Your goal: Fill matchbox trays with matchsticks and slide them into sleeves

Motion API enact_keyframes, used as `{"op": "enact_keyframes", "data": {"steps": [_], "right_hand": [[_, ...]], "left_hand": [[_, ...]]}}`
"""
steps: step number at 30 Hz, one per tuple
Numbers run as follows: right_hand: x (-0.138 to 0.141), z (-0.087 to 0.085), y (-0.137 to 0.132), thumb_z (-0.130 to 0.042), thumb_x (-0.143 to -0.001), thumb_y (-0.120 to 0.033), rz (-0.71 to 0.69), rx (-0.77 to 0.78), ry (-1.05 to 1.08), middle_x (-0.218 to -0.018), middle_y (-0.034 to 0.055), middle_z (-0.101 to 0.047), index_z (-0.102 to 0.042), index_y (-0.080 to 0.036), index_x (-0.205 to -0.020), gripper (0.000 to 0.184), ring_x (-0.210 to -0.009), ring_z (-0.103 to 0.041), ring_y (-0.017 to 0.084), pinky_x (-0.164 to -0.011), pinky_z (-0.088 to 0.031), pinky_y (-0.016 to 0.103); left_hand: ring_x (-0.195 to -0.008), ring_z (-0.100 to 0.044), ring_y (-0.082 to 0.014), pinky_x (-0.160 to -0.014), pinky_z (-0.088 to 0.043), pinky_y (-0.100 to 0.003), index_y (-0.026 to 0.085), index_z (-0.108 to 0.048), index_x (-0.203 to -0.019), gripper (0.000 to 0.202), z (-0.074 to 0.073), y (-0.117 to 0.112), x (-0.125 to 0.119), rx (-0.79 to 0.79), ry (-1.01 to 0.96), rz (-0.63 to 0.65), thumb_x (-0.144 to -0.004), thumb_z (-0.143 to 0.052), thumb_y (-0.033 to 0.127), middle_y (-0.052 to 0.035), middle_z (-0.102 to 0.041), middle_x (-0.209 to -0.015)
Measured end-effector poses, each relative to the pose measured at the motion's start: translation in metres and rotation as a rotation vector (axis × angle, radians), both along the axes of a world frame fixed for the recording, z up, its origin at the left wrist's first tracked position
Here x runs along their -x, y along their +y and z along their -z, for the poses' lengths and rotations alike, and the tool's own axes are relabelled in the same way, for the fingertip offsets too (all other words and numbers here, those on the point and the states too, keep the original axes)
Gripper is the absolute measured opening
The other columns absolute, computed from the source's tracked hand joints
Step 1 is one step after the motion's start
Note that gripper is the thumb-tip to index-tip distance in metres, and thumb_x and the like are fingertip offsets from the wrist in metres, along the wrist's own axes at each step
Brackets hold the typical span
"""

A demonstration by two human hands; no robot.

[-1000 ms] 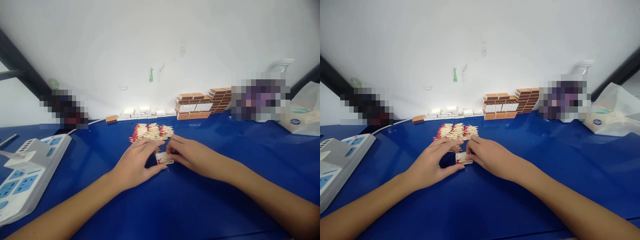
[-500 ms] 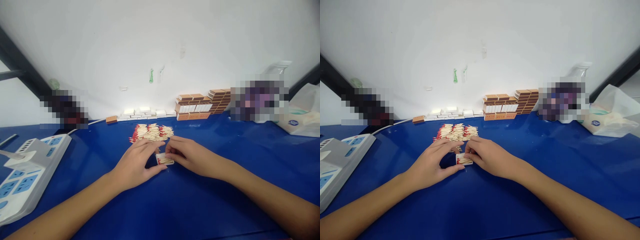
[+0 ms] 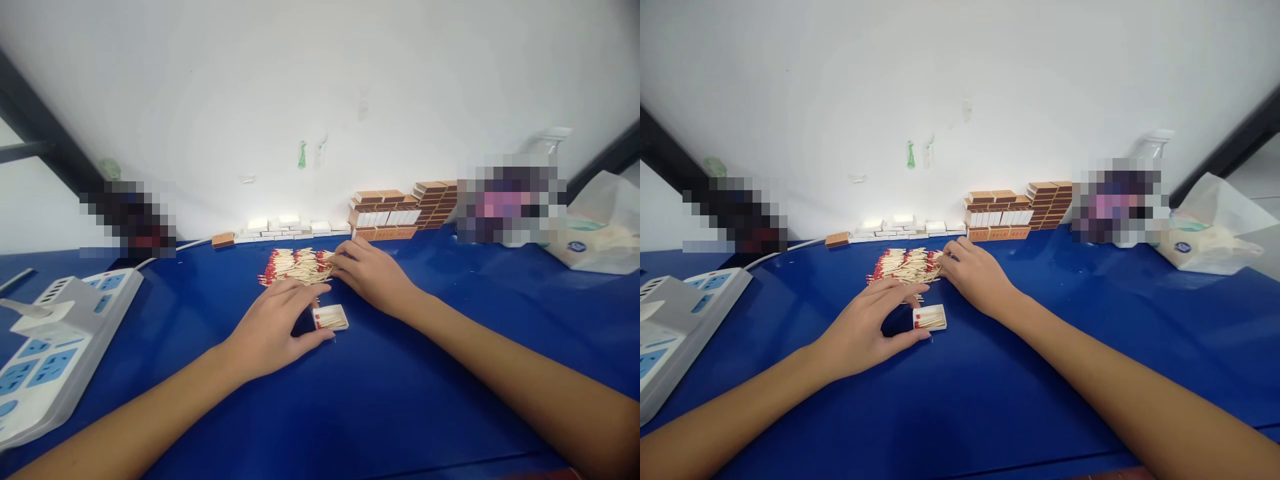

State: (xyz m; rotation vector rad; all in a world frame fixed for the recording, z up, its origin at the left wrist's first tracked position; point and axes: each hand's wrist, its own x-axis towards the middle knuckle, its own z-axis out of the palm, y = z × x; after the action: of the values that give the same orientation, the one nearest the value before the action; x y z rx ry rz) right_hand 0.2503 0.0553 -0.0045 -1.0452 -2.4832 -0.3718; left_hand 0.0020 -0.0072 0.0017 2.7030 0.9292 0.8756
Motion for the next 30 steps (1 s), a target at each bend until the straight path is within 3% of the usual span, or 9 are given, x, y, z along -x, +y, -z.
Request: {"op": "enact_keyframes", "data": {"steps": [4, 11, 30], "right_hand": [[0.003, -0.004, -0.002, -0.052, -0.105, -0.015, 0.017, -0.075, -0.117, -0.106, 0.0142, -0.068, -0.074, -0.014, -0.107, 0.022, -0.097, -0.054, 0.026, -0.082, -0.048, 0.037], [0.002, -0.006, -0.004, -0.05, -0.107, -0.02, 0.066, -0.081, -0.145, -0.096, 0.0128, -0.067, -0.072, -0.015, -0.094, 0.025, -0.091, -0.055, 0.025, -0.075, -0.046, 0.036], [-0.011, -0.013, -0.005, -0.048, -0.108, -0.025, 0.115, -0.024, -0.097, -0.101, 0.0135, -0.068, -0.072, -0.015, -0.1, 0.027, -0.098, -0.058, 0.027, -0.078, -0.048, 0.037]], "left_hand": [[-0.115, -0.068, -0.0282, -0.105, -0.053, -0.049, 0.025, -0.05, -0.144, 0.06, 0.0, 0.0, 0.0, -0.003, -0.001, 0.006, -0.093, -0.077, 0.041, -0.0066, -0.075, -0.116], [-0.114, -0.068, -0.0284, -0.104, -0.054, -0.05, 0.027, -0.051, -0.145, 0.06, 0.0, 0.0, 0.0, 0.001, -0.006, 0.003, -0.094, -0.076, 0.041, -0.0068, -0.076, -0.117], [-0.11, -0.068, -0.0278, -0.103, -0.054, -0.048, 0.024, -0.051, -0.146, 0.06, -0.002, 0.0, 0.0, -0.014, 0.0, 0.001, -0.094, -0.076, 0.041, -0.0066, -0.075, -0.112]]}}
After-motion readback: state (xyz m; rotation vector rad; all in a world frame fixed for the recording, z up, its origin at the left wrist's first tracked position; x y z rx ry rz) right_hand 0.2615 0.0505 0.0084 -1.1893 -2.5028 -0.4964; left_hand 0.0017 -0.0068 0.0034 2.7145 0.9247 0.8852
